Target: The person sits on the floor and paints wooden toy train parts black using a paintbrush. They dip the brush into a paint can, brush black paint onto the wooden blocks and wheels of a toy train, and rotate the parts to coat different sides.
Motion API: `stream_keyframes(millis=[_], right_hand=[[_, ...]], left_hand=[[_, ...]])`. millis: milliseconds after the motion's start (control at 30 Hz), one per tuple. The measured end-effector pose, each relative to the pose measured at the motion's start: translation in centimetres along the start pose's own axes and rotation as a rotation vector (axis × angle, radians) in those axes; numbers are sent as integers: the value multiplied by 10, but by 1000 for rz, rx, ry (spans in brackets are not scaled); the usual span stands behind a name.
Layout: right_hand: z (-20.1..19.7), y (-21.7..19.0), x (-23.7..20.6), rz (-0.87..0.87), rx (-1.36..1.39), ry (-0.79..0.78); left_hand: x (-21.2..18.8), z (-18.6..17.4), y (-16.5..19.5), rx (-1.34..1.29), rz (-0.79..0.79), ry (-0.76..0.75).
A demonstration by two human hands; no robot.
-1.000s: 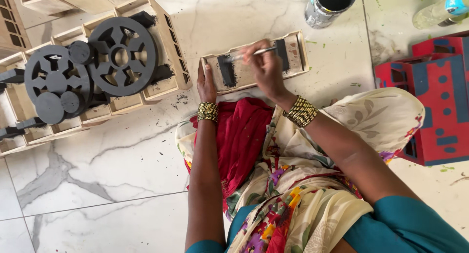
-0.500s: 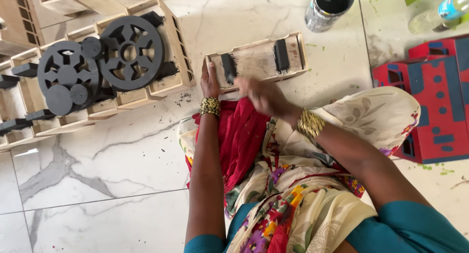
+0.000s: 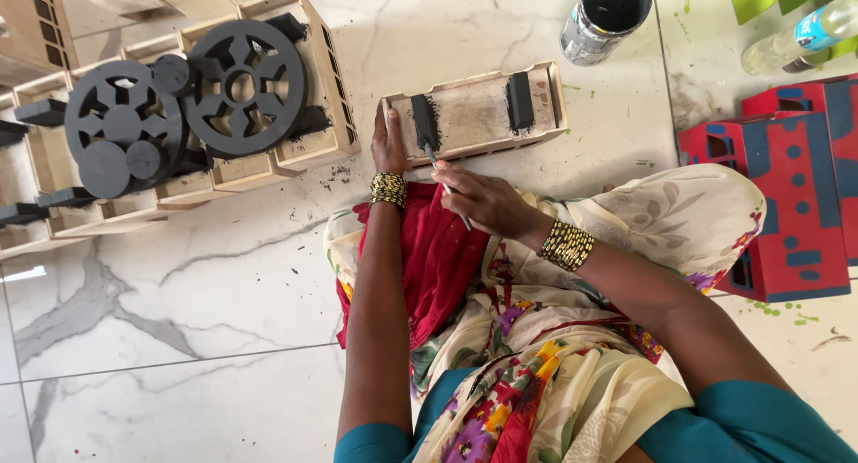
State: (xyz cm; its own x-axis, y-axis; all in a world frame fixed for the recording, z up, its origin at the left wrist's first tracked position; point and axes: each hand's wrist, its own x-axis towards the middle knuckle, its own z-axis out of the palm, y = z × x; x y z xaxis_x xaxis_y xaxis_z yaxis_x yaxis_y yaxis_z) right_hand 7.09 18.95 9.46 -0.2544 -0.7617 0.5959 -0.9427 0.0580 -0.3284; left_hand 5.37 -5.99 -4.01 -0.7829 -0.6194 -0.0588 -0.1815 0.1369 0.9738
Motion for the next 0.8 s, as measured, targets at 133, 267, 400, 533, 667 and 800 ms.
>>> stream_keyframes(millis=[133,267,400,533,667,800], right_hand=[[5,7,0,95,120,-46],[-13,26,-2,242,316,203],[-59,51,-4,468,369,439],[-102,55,-19,722,244,403],[-111,23,-39,644,197,222],[-107,20,-46,581,194,200]], left_hand=[[1,0,-4,2,17,-2],[3,1,-8,6,42,0],[4,1,-12,-2,27,12],[5,3,-15,-41,94,25],[5,3,-16,56,-17,23],[4,2,-15,-3,-56,35]])
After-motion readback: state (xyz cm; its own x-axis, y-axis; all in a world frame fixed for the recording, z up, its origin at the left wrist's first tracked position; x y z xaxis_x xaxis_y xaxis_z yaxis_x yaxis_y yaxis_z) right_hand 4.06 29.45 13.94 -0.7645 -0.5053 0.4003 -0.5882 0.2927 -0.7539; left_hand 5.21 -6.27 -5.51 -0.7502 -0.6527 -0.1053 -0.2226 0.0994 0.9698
